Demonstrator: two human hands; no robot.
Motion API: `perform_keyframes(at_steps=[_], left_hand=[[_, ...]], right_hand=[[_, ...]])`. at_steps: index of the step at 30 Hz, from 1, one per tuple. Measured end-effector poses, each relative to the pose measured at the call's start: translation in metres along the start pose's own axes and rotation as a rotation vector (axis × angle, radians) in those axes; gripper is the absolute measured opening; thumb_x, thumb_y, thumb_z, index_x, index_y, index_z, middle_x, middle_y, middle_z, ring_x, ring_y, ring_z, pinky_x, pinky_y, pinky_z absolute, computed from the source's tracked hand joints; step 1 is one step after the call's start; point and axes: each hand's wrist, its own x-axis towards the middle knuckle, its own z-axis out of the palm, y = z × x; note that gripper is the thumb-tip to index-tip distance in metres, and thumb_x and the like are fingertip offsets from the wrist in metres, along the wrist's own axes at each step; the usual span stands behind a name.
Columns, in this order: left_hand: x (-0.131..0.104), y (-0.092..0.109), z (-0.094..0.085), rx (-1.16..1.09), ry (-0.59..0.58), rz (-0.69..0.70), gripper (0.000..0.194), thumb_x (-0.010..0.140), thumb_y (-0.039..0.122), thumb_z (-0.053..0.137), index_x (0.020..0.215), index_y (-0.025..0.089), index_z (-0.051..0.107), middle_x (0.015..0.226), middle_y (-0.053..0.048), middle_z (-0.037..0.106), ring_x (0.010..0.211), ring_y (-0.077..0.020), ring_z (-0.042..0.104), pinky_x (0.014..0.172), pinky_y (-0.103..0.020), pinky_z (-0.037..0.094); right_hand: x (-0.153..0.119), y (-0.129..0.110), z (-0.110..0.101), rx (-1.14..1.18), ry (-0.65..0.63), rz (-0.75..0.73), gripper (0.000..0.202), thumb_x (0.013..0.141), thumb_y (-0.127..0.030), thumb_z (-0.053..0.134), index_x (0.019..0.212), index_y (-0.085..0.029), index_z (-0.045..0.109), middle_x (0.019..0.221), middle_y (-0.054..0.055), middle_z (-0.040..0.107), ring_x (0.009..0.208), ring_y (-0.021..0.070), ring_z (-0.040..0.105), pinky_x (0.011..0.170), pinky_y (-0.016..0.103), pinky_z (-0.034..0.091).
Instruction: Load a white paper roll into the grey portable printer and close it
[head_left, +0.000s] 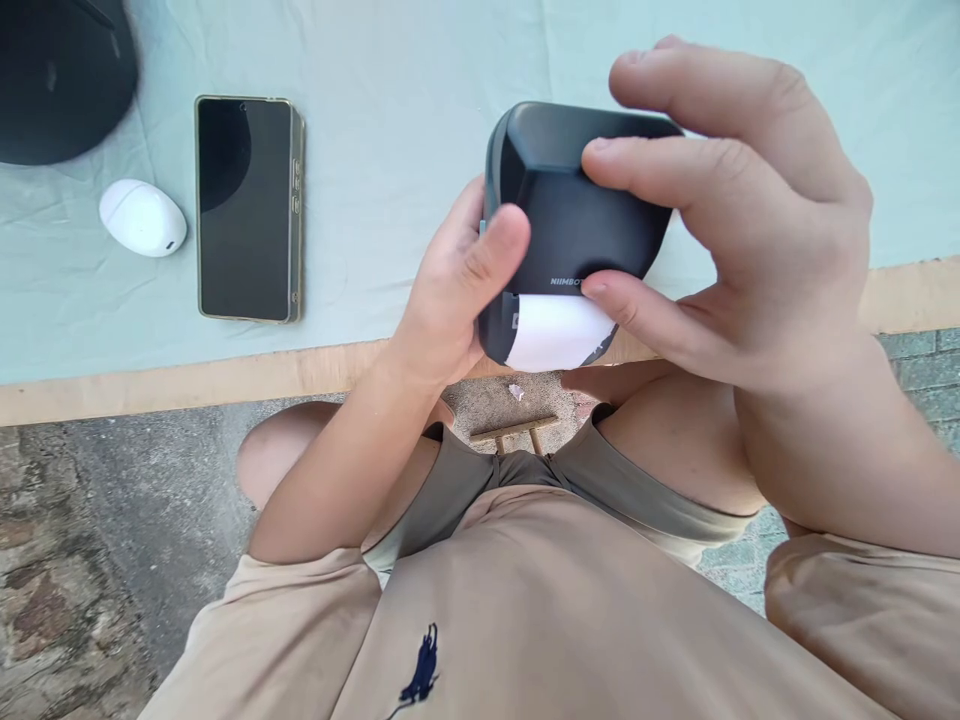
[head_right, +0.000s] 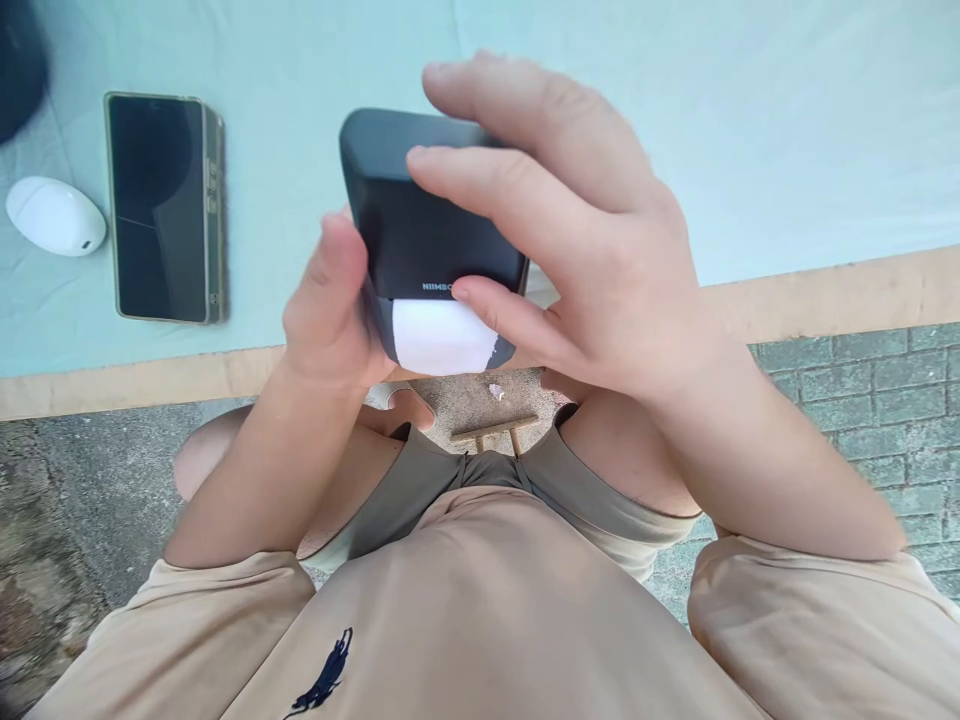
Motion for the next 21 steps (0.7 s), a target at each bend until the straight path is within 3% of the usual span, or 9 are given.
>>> perform_keyframes(at_steps=[4, 11, 21], left_hand=[[0.0015, -0.0012, -0.0009, -0.162, 0.035, 0.028, 0.037, 0.091, 0.049, 0.033, 0.109, 0.028, 0.059, 0.091, -0.004, 0.067, 0.113, -0.0237, 0.06, 0.085, -0.037, 0.052], [0.0009, 0.0018, 0.0027, -0.1, 0.171, 0.009, 0.037, 0.087, 0.056, 0.043, 0.095, 0.028, 0.066, 0.099, -0.006, 0.07, 0.128, -0.0278, 0.049, 0.09, -0.039, 0.051], [0.0014, 0.0013, -0.0019, -0.22, 0.092, 0.009, 0.032, 0.092, 0.042, 0.04, 0.095, 0.023, 0.065, 0.102, -0.003, 0.069, 0.118, -0.0265, 0.056, 0.093, -0.04, 0.051]], right_hand=[[0.0008, 0.0033, 0.0039, 0.005, -0.028, 0.018, 0.047, 0.087, -0.025, 0.052, 0.131, -0.012, 0.044, 0.139, 0.01, 0.046, 0.134, 0.0204, 0.042, 0.119, 0.04, 0.035], [0.0028, 0.003, 0.0049, 0.029, -0.011, 0.022, 0.056, 0.083, -0.027, 0.057, 0.136, -0.022, 0.04, 0.141, 0.006, 0.045, 0.133, 0.02, 0.043, 0.119, 0.044, 0.037], [0.0031, 0.002, 0.0022, 0.082, -0.004, 0.006, 0.067, 0.077, -0.033, 0.067, 0.137, -0.022, 0.04, 0.139, 0.009, 0.047, 0.132, 0.0244, 0.045, 0.117, 0.043, 0.039]])
